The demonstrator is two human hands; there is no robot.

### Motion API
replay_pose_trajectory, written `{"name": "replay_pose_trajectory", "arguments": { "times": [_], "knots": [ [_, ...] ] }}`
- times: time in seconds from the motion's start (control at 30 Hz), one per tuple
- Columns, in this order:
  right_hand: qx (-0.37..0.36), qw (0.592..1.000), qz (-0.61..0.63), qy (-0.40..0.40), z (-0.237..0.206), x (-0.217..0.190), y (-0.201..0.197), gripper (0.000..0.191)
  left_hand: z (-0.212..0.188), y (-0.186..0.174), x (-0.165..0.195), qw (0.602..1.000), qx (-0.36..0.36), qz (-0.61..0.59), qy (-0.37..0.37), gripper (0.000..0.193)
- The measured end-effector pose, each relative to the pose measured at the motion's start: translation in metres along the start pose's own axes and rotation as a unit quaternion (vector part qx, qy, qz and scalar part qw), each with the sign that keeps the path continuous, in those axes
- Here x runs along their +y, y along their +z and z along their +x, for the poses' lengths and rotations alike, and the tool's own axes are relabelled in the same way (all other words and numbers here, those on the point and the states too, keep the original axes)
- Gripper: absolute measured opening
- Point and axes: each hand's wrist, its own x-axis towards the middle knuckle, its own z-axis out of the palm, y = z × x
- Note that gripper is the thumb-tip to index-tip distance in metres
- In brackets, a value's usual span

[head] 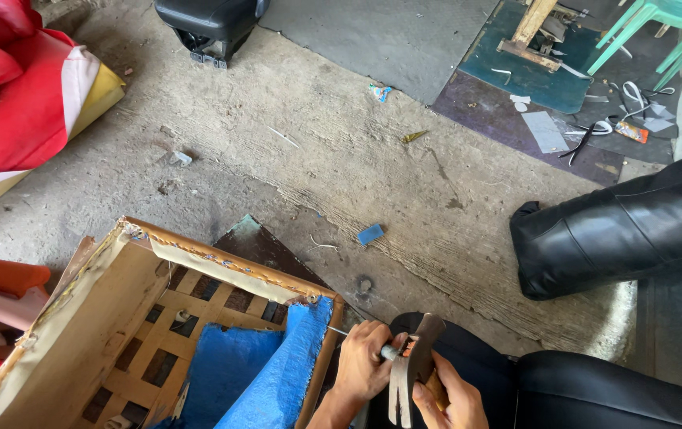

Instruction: The person hammers nails into the wooden frame of a chair while securing a blue fabric piece. They use a hammer and a metal rod to drive nails along the frame edge, occasionally adjusting the fabric with their hands.

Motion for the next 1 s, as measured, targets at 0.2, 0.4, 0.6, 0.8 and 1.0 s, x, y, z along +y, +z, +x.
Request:
{"name": "replay_pose_trajectory", "arguments": {
  "times": [0.2, 0.4, 0.6, 0.8, 1.0],
  "knots": [
    [0.001, 1.0, 0.015, 0.005, 0.001, 0.002, -0.003, 0.068, 0.001, 0.003, 0.0, 1.0, -0.01, 0.021, 0.002, 0.038],
    [-0.006, 1.0, 0.01, -0.001, 0.002, 0.01, -0.005, 0.067, 0.003, 0.002, 0.001, 1.0, -0.008, 0.025, 0.001, 0.038],
    [-0.02, 0.999, 0.035, 0.033, 0.005, 0.014, -0.004, 0.067, 0.005, 0.0, 0.002, 1.0, -0.018, 0.012, -0.021, 0.04],
    [-0.012, 1.0, 0.021, 0.009, 0.008, -0.001, -0.003, 0.066, 0.006, 0.0, 0.001, 1.0, -0.011, 0.016, -0.01, 0.04],
    [-0.001, 1.0, -0.007, -0.007, 0.011, -0.02, -0.005, 0.067, 0.007, 0.0, -0.001, 1.0, -0.016, 0.02, -0.011, 0.038]
  ]
}}
